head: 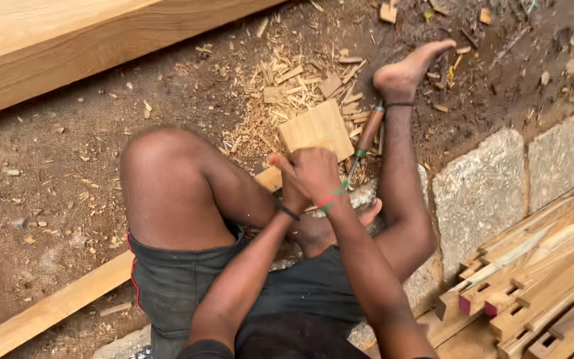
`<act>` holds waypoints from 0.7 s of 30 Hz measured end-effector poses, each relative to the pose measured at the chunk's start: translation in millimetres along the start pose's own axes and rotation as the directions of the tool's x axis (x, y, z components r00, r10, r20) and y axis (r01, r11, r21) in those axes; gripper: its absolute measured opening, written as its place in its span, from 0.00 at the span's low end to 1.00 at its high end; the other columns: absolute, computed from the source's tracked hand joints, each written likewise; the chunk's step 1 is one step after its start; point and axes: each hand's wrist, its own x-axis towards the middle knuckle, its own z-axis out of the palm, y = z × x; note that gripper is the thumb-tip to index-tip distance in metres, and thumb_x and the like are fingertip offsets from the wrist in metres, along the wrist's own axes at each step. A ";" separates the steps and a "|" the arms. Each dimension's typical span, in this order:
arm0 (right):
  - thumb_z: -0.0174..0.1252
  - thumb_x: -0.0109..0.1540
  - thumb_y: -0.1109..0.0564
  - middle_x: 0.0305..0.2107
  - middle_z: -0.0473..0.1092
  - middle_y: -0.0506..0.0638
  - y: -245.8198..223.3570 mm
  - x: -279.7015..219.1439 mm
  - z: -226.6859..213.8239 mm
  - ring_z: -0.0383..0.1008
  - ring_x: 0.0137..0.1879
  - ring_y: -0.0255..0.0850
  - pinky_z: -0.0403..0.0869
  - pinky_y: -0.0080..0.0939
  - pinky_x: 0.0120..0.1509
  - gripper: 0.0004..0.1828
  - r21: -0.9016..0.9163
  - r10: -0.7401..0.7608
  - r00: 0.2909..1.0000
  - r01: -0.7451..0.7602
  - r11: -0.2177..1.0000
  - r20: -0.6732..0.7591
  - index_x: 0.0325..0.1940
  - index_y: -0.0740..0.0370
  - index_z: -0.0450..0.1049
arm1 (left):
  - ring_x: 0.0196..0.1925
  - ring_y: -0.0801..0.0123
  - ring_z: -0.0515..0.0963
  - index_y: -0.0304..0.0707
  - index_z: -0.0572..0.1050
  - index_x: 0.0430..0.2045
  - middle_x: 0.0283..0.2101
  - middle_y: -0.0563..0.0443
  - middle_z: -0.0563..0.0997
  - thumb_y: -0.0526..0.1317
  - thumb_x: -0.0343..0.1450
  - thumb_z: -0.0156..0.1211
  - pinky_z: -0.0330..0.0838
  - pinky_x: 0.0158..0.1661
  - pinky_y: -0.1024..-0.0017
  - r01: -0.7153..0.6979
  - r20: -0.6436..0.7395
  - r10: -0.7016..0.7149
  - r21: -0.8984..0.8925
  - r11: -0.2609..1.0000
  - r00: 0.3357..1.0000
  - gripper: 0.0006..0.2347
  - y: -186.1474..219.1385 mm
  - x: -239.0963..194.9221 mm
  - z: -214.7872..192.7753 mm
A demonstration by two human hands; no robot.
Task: The person sits on the ground and uses a chisel and wooden mallet to carve a small wooden block. They repeatedly strike the chisel to remove wood shavings and shape the block.
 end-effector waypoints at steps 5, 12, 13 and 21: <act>0.52 0.70 0.43 0.32 0.77 0.59 13.8 -92.7 -69.1 0.80 0.43 0.56 0.76 0.52 0.48 0.26 0.214 -0.307 0.864 0.414 0.885 -0.400 0.37 0.69 0.80 | 0.42 0.54 0.82 0.36 0.77 0.35 0.36 0.44 0.81 0.41 0.64 0.70 0.77 0.40 0.60 -0.386 0.284 0.369 0.005 0.922 0.885 0.12 91.1 -29.3 8.1; 0.41 0.72 0.29 0.32 0.78 0.54 27.4 -134.1 -64.2 0.83 0.50 0.52 0.80 0.49 0.59 0.41 0.379 -0.060 0.870 0.274 0.884 -0.490 0.35 0.69 0.78 | 0.38 0.53 0.83 0.35 0.77 0.29 0.34 0.45 0.80 0.40 0.62 0.72 0.79 0.37 0.60 -0.658 0.244 0.677 -0.167 0.734 0.694 0.11 144.2 -31.0 7.8; 0.41 0.72 0.29 0.32 0.79 0.54 31.1 -128.0 -61.8 0.83 0.50 0.51 0.81 0.48 0.57 0.41 0.382 -0.069 0.872 0.282 0.880 -0.485 0.34 0.69 0.79 | 0.36 0.54 0.83 0.38 0.77 0.27 0.33 0.46 0.80 0.38 0.62 0.71 0.79 0.36 0.60 -0.667 0.258 0.676 -0.135 0.733 0.691 0.09 138.6 -27.3 8.6; 0.45 0.70 0.29 0.31 0.78 0.55 26.6 -67.5 -53.9 0.84 0.46 0.51 0.81 0.45 0.54 0.40 0.419 -0.208 0.911 0.355 0.836 -0.355 0.30 0.69 0.77 | 0.31 0.56 0.82 0.38 0.75 0.21 0.25 0.47 0.79 0.36 0.61 0.70 0.79 0.34 0.59 -0.591 0.162 0.583 0.005 0.806 0.796 0.07 98.9 -6.8 0.1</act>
